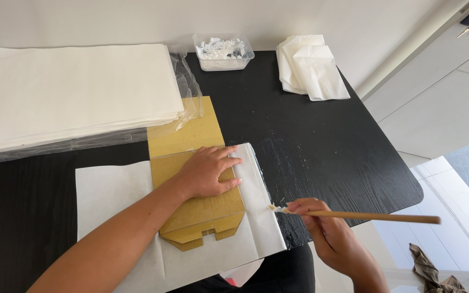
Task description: Folding paper around a template and applying glue with a brush to assemble a paper bag.
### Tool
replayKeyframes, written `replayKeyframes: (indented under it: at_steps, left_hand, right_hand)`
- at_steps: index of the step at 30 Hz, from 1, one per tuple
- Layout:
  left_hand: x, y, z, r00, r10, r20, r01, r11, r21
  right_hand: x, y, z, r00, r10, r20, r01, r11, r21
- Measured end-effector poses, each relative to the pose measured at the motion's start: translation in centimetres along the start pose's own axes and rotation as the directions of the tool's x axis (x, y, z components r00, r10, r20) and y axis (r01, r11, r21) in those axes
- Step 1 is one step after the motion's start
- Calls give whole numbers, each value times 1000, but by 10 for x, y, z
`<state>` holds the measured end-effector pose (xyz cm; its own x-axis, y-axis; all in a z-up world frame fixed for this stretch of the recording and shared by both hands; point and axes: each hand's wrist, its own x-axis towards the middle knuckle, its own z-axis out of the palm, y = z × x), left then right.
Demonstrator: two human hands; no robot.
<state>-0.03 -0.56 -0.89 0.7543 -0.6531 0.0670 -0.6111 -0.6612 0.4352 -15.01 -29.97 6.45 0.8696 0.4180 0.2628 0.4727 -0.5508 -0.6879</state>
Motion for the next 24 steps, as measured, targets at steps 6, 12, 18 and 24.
replayKeyframes:
  at_steps: [6, 12, 18, 24]
  left_hand:
    - [0, 1, -1, 1000, 1, 14, -1, 1000, -1]
    - [-10, 33, -40, 999, -29, 36, 28, 999, 31]
    - [-12, 35, -45, 1000, -24, 19, 24, 1000, 20]
    - [-12, 35, -46, 997, -50, 54, 51, 999, -12]
  right_hand:
    - [17, 8, -5, 985, -133, -114, 142, 987, 74]
    - [71, 31, 8, 951, -149, -269, 174, 982, 71]
    - [92, 32, 14, 974, -121, -191, 149, 979, 140]
    - [82, 31, 14, 994, -45, -99, 58, 990, 132]
